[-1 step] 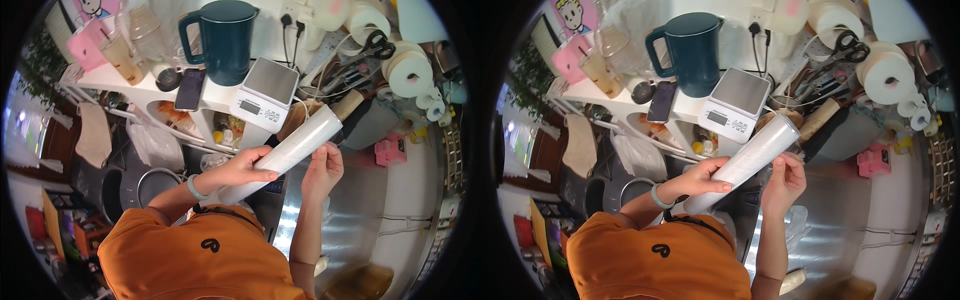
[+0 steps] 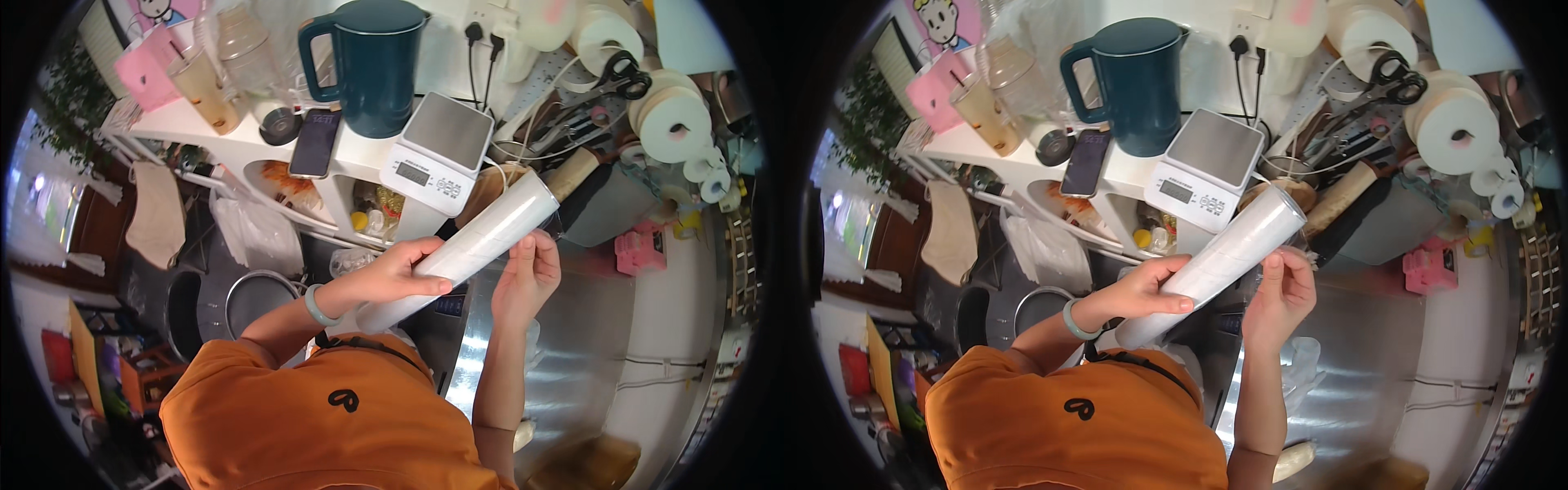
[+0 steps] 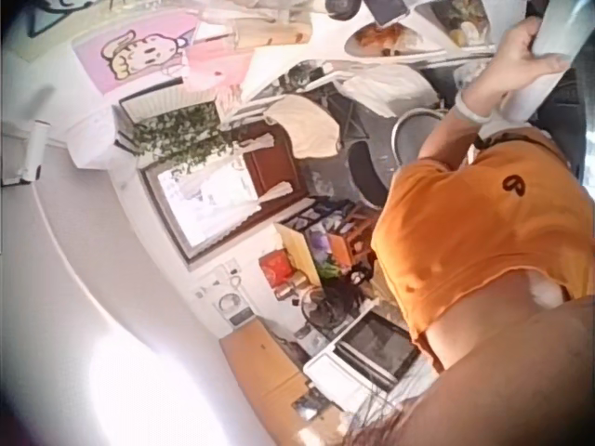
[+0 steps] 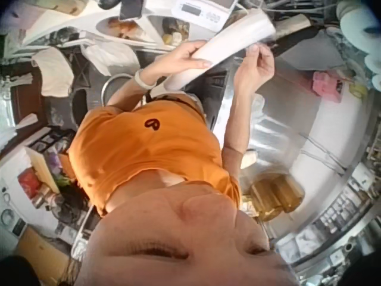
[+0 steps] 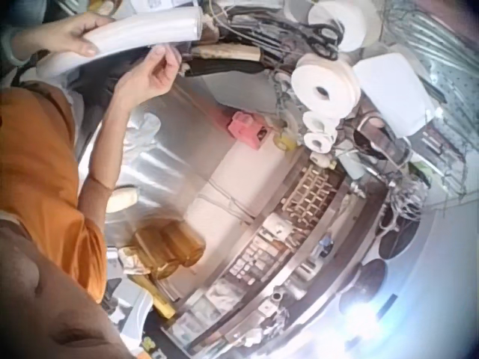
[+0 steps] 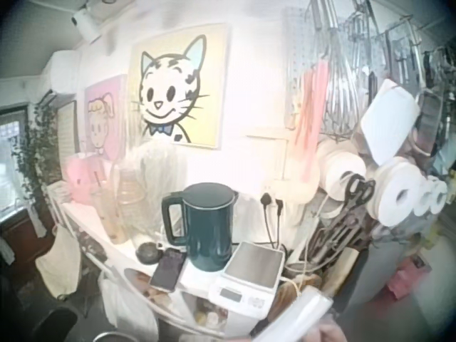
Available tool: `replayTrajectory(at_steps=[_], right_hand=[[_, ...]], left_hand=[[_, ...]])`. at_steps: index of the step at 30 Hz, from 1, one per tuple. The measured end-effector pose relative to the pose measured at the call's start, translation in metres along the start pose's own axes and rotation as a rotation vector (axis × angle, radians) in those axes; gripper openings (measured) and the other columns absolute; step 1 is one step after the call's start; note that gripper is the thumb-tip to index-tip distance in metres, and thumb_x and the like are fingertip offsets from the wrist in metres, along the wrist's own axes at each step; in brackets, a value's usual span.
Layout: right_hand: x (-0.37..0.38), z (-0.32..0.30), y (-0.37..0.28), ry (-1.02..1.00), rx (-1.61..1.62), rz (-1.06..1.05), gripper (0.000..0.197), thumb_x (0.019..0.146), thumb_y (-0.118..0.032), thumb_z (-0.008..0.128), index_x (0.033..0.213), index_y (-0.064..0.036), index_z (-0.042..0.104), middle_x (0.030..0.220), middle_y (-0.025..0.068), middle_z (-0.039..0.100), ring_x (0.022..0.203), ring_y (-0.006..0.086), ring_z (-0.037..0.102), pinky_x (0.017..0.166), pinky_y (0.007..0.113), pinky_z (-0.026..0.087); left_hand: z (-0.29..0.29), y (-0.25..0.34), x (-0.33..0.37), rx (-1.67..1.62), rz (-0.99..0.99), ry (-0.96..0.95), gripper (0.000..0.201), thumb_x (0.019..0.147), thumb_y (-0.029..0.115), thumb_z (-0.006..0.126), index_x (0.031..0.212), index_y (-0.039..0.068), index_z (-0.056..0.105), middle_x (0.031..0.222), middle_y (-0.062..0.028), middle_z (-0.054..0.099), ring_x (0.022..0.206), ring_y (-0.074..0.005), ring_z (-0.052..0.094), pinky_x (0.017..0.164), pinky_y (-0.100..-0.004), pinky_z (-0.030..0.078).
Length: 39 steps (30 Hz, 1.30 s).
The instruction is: The person takes dough from a refrigerator, places it on a metal counter, and prepares to wrap it in plastic film. The person retrieves plastic film from a shelf, uses a digital scale to weigh dough, and puts on disposable gloves.
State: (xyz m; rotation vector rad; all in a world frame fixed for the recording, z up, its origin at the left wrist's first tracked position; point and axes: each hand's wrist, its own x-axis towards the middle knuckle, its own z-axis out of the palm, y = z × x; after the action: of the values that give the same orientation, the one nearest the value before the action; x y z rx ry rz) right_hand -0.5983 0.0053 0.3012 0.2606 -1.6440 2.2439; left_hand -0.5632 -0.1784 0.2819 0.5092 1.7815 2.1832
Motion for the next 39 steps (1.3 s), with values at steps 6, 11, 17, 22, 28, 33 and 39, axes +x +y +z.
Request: replayTrajectory(at_steps=[6, 11, 17, 22, 28, 33, 39], right_hand=[[-0.003, 0.020, 0.006, -0.200, 0.231, 0.126, 0.010, 0.095, -0.013, 0.047, 0.094, -0.0033, 0.045, 0.082, 0.0050, 0.050, 0.072, 0.0121, 0.052, 0.071, 0.028, 0.048], [-0.003, 0.014, 0.016, -0.329, 0.235, 0.278, 0.009, 0.095, -0.013, 0.045, 0.096, -0.0040, 0.042, 0.071, 0.0034, 0.046, 0.058, 0.0113, 0.050, 0.057, 0.027, 0.049], [0.079, -0.004, 0.076, -0.240, -0.497, 0.112, 0.014, 0.089, -0.009, 0.053, 0.095, 0.0030, 0.057, 0.079, 0.0104, 0.057, 0.063, 0.0180, 0.058, 0.058, 0.033, 0.049], [0.135, 0.004, 0.123, -0.419, -1.352, -0.212, 0.013, 0.078, -0.004, 0.059, 0.090, 0.0000, 0.062, 0.092, 0.0161, 0.059, 0.087, 0.0361, 0.058, 0.073, 0.044, 0.048], [0.152, -0.001, 0.140, -0.549, -1.350, -0.393, 0.010, 0.074, -0.004, 0.058, 0.081, -0.0055, 0.065, 0.085, 0.0111, 0.058, 0.082, 0.0326, 0.057, 0.071, 0.042, 0.047], [0.169, -0.014, 0.154, -0.637, -1.281, -0.400, 0.005, 0.076, -0.006, 0.058, 0.077, -0.0031, 0.062, 0.082, 0.0134, 0.055, 0.075, 0.0350, 0.057, 0.066, 0.044, 0.046], [0.171, -0.016, 0.157, -0.692, -1.147, -0.427, 0.004, 0.078, -0.005, 0.057, 0.077, -0.0009, 0.058, 0.083, 0.0145, 0.053, 0.075, 0.0371, 0.055, 0.066, 0.044, 0.045]], left_hand=[[0.001, 0.004, -0.027, 0.130, -0.043, 0.318, 0.043, 0.076, 0.023, 0.074, 0.106, -0.001, 0.054, 0.092, -0.0048, 0.056, 0.084, -0.0105, 0.054, 0.075, -0.0256, 0.044], [0.000, 0.005, -0.044, 0.321, -0.033, 0.412, 0.043, 0.073, 0.021, 0.076, 0.103, -0.002, 0.055, 0.092, -0.0069, 0.055, 0.080, -0.0119, 0.055, 0.073, -0.0255, 0.045], [-0.025, 0.007, -0.075, 0.456, -0.088, 0.585, 0.040, 0.074, 0.020, 0.075, 0.100, -0.004, 0.056, 0.089, -0.0075, 0.053, 0.081, -0.0142, 0.052, 0.073, -0.0265, 0.043], [-0.037, 0.016, -0.092, 0.393, -0.092, 0.643, 0.046, 0.077, 0.022, 0.072, 0.110, -0.003, 0.052, 0.093, -0.0055, 0.056, 0.085, -0.0112, 0.050, 0.076, -0.0257, 0.043], [-0.057, 0.021, -0.094, 0.309, -0.001, 0.757, 0.045, 0.079, 0.022, 0.069, 0.112, -0.002, 0.051, 0.093, -0.0039, 0.057, 0.084, -0.0099, 0.050, 0.075, -0.0245, 0.042], [-0.068, 0.013, -0.089, 0.308, -0.027, 0.754, 0.045, 0.079, 0.023, 0.069, 0.113, -0.002, 0.051, 0.094, -0.0041, 0.057, 0.085, -0.0097, 0.051, 0.076, -0.0246, 0.042], [-0.078, 0.007, -0.083, 0.290, -0.051, 0.747, 0.046, 0.080, 0.024, 0.069, 0.113, -0.002, 0.052, 0.095, -0.0048, 0.057, 0.086, -0.0100, 0.051, 0.077, -0.0252, 0.042]])
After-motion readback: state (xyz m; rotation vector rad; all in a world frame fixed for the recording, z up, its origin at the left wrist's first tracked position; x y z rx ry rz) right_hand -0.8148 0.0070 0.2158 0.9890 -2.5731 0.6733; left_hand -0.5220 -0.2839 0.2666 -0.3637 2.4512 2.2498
